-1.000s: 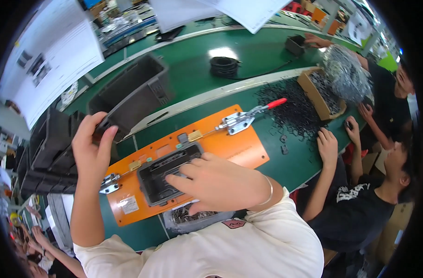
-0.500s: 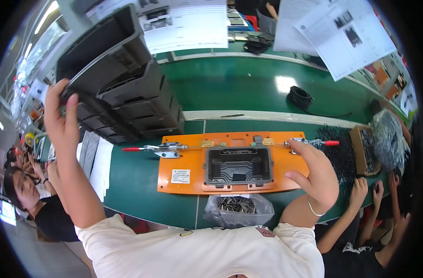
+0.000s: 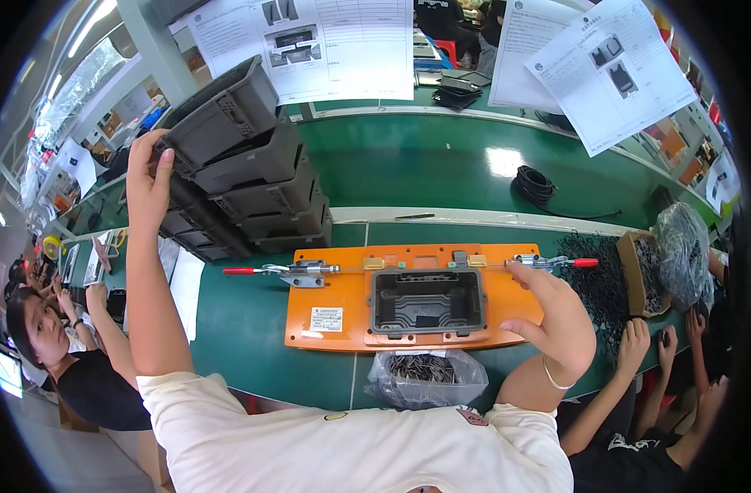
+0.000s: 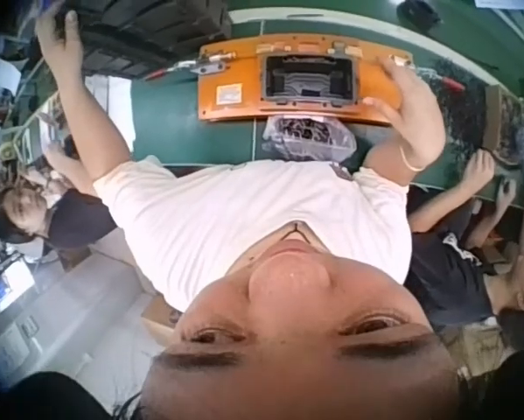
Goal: Assembling small components into a plastic enclosure using a manual toggle clamp jig on a production line.
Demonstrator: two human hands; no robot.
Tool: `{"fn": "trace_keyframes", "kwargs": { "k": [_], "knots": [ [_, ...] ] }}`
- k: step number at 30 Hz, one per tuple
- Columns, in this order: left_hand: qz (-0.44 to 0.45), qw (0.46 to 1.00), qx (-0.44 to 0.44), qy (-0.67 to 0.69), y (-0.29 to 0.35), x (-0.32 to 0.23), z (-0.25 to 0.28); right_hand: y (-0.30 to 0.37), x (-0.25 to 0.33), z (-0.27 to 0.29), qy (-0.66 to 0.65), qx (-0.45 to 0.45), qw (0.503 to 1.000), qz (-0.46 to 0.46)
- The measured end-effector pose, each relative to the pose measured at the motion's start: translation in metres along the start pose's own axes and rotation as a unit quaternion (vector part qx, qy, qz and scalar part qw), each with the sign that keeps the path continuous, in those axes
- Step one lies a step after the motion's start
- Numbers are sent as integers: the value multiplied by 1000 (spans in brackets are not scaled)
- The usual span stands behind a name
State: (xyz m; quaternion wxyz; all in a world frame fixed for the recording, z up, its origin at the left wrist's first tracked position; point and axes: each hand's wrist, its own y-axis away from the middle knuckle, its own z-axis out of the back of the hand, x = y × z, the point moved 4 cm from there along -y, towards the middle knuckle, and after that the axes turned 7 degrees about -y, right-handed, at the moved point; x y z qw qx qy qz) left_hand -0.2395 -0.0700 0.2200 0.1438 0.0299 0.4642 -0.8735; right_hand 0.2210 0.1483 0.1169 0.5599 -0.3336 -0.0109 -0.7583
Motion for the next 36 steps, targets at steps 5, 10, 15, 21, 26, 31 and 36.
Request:
{"fn": "trace_keyframes", "kwargs": {
  "k": [5, 10, 15, 21, 26, 31, 36],
  "knots": [
    [-54, 993, -28, -101, 4, 7, -10, 31, -22, 14, -23, -51, 996, -72],
    [50, 982, -159, -93, 47, 14, 20, 104, -106, 37, 11, -214, 930, -300],
    [-82, 942, -326, 9, 108, -43, -5, 177, -174, 4, 71, -185, 831, -520],
    [10, 957, -266, 110, 170, -100, -59, 193, -188, -27, 126, -186, 836, -500],
    [124, 947, -134, 263, 204, -135, -85, 145, -132, -32, -297, -253, 826, -407],
    [40, 944, 132, 299, 199, -192, -116, 95, -64, -28, -21, -239, 895, -377],
    [-69, 933, 237, 262, 207, -224, -137, 63, -56, -27, -106, -248, 903, -334]
  ]
}}
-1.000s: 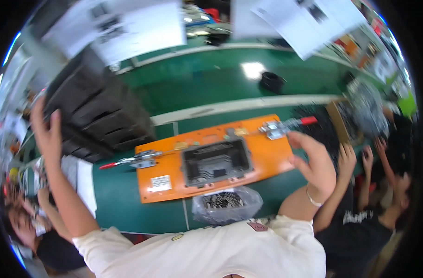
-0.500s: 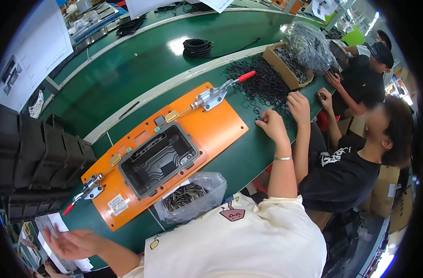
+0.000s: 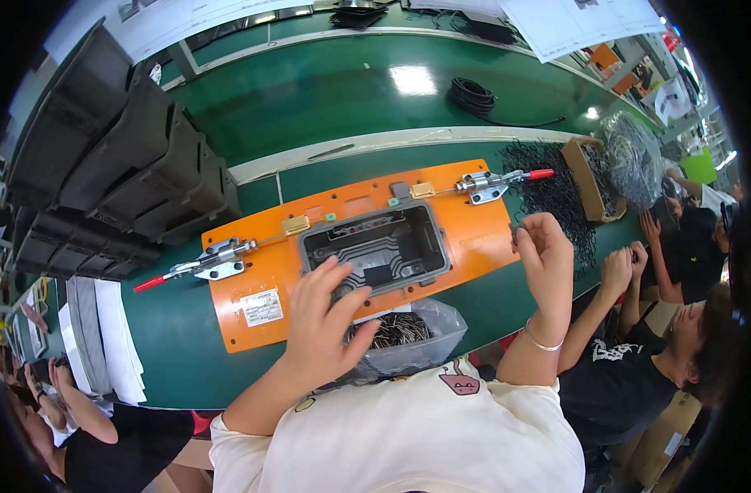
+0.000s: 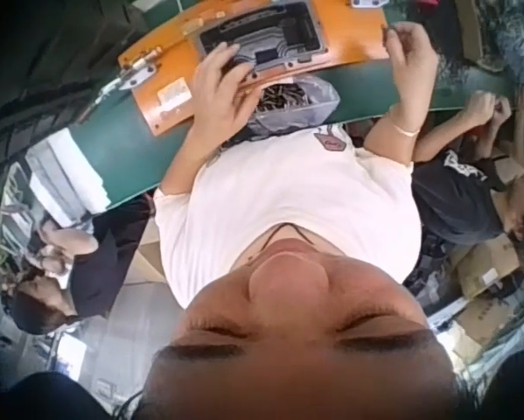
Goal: Assembling small components into a plastic enclosure using a manual toggle clamp jig on a production line.
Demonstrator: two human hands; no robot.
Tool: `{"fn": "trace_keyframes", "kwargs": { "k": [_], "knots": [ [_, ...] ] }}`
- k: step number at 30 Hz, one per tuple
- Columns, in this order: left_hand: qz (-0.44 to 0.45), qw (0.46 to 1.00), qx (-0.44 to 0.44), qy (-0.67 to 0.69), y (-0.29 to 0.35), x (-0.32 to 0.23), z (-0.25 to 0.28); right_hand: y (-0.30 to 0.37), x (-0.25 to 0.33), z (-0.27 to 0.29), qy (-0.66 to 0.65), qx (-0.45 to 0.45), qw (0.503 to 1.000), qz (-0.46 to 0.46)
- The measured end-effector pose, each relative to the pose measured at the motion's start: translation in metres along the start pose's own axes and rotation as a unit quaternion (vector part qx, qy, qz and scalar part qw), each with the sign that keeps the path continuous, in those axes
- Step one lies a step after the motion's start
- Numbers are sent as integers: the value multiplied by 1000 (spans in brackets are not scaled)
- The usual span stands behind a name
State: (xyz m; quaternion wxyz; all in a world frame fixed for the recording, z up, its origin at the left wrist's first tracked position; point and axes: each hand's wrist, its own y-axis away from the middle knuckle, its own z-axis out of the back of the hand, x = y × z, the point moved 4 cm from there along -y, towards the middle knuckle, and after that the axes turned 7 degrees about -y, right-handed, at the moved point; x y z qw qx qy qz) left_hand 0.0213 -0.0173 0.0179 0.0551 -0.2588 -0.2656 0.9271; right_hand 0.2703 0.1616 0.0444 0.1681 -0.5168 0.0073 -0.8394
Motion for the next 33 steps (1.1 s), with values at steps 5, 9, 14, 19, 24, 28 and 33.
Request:
{"fn": "trace_keyframes", "kwargs": {
  "k": [5, 9, 14, 19, 24, 28, 33],
  "knots": [
    [25, 989, 50, -136, 6, 6, -20, -21, 56, -72, -247, 267, 929, 72],
    [33, 979, 113, -168, 0, 3, -17, -51, 99, -138, -2, 380, 893, 240],
    [34, 981, 113, -153, 0, 4, -18, -79, 103, -201, 16, 416, 896, 151],
    [30, 982, 111, -150, 2, 5, -21, -83, 104, -223, 86, 490, 845, 197],
    [28, 982, 106, -152, 2, 6, -21, -83, 101, -225, 53, 445, 868, 213],
    [27, 983, 105, -148, 1, 6, -21, -85, 94, -228, 21, 473, 868, 152],
    [25, 982, 99, -157, 2, 5, -21, -83, 90, -230, 10, 461, 873, 159]
  ]
}}
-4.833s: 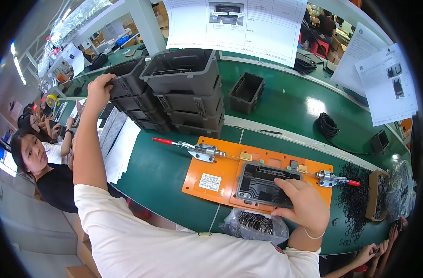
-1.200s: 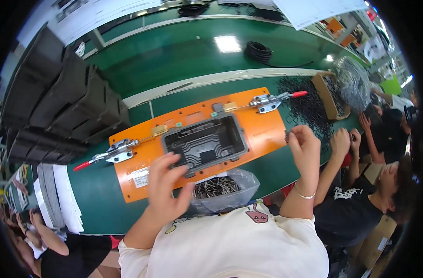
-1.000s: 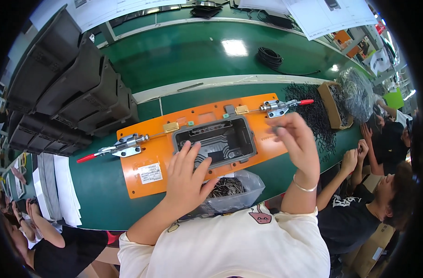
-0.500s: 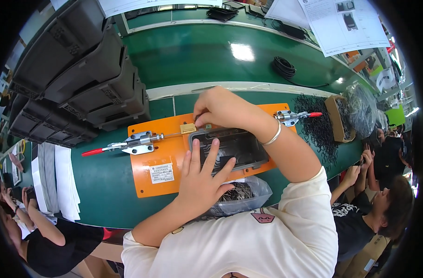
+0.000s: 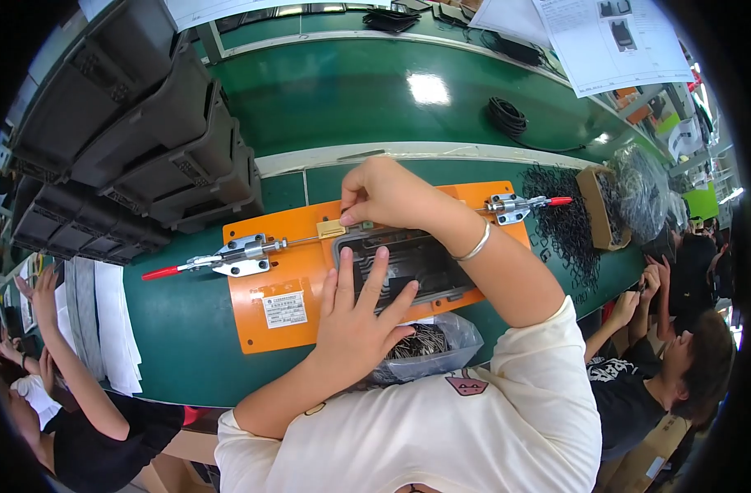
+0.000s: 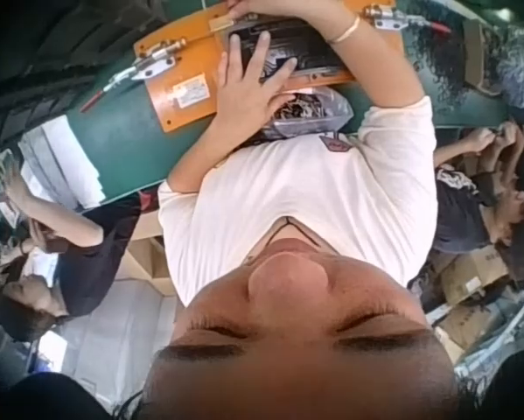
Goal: Assembling small components into a plastic enclosure using a manual toggle clamp jig on a production line.
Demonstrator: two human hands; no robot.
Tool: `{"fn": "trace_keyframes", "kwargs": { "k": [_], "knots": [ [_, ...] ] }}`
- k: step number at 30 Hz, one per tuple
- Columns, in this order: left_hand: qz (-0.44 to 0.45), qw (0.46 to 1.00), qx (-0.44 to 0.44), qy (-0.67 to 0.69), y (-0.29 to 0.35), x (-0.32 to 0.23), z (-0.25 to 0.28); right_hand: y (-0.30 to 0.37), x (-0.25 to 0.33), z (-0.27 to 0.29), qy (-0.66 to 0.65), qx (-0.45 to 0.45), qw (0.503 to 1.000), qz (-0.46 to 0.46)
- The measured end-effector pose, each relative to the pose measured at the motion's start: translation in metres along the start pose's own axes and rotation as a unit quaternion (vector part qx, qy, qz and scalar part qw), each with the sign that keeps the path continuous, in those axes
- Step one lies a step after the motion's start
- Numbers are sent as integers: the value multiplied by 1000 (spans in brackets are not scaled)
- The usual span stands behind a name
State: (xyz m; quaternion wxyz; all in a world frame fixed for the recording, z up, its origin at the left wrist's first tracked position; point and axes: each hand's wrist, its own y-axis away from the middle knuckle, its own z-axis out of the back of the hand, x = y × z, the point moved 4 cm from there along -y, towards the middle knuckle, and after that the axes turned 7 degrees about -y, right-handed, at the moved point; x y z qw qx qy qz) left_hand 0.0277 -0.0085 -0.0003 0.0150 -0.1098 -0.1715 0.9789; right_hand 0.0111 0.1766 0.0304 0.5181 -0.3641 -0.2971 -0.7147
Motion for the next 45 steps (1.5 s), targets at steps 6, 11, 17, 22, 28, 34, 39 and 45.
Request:
{"fn": "trace_keyframes", "kwargs": {
  "k": [6, 11, 17, 22, 28, 34, 39, 45],
  "knots": [
    [-6, 1000, 0, -3, -2, -3, 3, 10, -4, -2, 50, -78, 995, 31],
    [-52, 988, -119, 80, 13, 0, 7, 57, 32, 5, 94, -197, 969, 115],
    [-189, 974, -82, 92, 27, -37, 16, 178, 46, -55, 350, 78, 932, -49],
    [-143, 980, 139, -17, 16, -46, 0, 197, 19, -82, 280, -28, 959, -25],
    [-141, 981, 130, 31, 14, -42, 3, 206, 15, -64, 220, -58, 973, 29],
    [-56, 985, 38, 161, 8, -18, 33, 165, 7, 28, 226, -299, 921, 106],
    [79, 983, -111, 126, -15, 36, 54, 137, -39, 54, 228, -291, 925, 89],
    [101, 981, -162, 42, -31, 81, 58, 141, -42, 53, 180, -269, 941, 99]
  ]
}}
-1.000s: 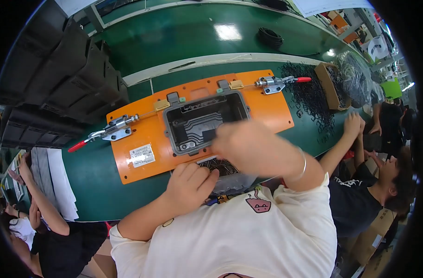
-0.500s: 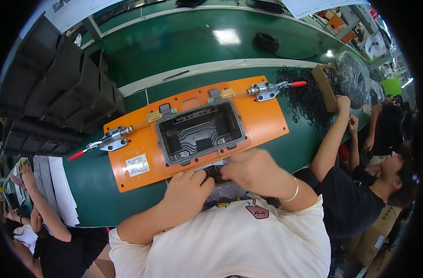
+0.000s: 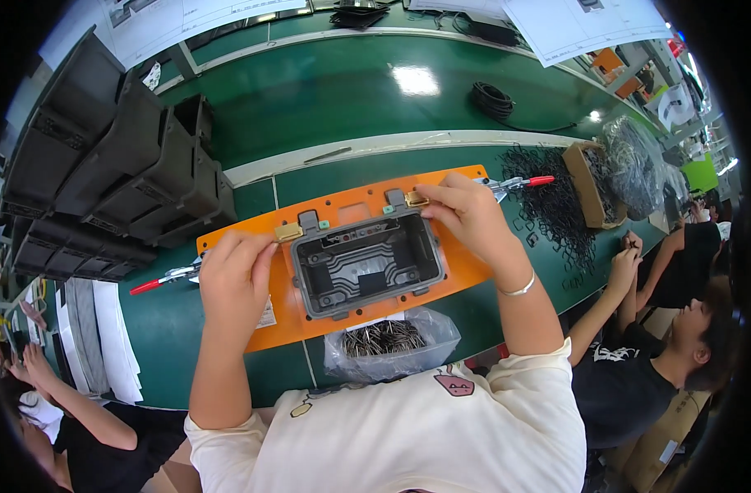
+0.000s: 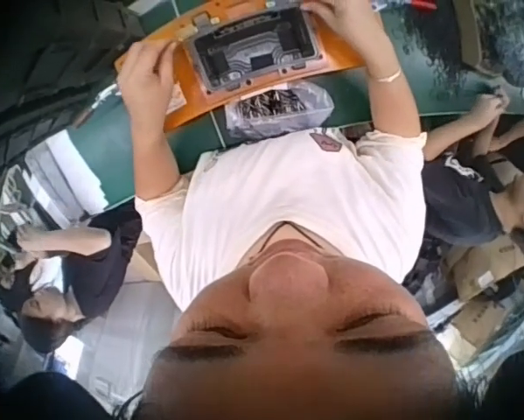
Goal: Assembling small components into a plastic enclosure using a manual toggle clamp jig on a production line.
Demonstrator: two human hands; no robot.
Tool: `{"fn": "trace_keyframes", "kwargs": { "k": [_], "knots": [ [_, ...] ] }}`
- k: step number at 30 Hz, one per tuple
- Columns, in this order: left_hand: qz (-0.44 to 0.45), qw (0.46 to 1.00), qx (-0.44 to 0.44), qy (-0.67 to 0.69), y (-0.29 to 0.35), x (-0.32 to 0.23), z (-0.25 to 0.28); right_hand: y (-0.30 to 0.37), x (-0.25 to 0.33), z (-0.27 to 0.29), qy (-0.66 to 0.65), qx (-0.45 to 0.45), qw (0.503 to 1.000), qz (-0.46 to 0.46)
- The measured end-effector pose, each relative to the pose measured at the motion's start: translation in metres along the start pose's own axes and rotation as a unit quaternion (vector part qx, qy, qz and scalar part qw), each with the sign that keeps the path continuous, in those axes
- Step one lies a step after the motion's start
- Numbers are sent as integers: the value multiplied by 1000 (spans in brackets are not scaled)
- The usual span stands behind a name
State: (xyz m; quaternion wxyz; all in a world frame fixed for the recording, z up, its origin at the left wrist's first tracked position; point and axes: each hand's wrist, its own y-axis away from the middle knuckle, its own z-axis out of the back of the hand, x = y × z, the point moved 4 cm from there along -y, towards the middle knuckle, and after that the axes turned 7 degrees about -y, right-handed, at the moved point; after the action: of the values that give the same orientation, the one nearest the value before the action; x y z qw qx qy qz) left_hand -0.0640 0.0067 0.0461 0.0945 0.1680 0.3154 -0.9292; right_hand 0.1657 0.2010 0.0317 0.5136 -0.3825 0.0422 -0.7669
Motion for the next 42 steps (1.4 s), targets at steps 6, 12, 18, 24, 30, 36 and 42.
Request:
{"fn": "trace_keyframes", "kwargs": {
  "k": [6, 12, 18, 24, 30, 36, 42],
  "knots": [
    [-50, 996, 35, -72, -4, 4, -18, 23, 5, 19, -31, -52, 997, -50],
    [-85, 989, 37, -119, -2, -9, -21, 48, -8, 47, -60, -150, 983, -82],
    [-119, 990, 75, -8, -27, -51, -25, 92, -75, 91, -141, -460, 805, -348],
    [-123, 964, 224, -67, -62, -79, -95, 104, -158, 96, -563, -533, 506, -378],
    [-90, 977, 188, -52, -59, -88, -120, 83, -199, 108, -668, -476, 524, -228],
    [-81, 987, 135, -11, -55, -83, -121, -1, -110, 125, -466, -392, 784, -122],
    [-79, 988, 133, -2, -51, -80, -120, 2, -98, 122, -438, -350, 818, -132]
  ]
}}
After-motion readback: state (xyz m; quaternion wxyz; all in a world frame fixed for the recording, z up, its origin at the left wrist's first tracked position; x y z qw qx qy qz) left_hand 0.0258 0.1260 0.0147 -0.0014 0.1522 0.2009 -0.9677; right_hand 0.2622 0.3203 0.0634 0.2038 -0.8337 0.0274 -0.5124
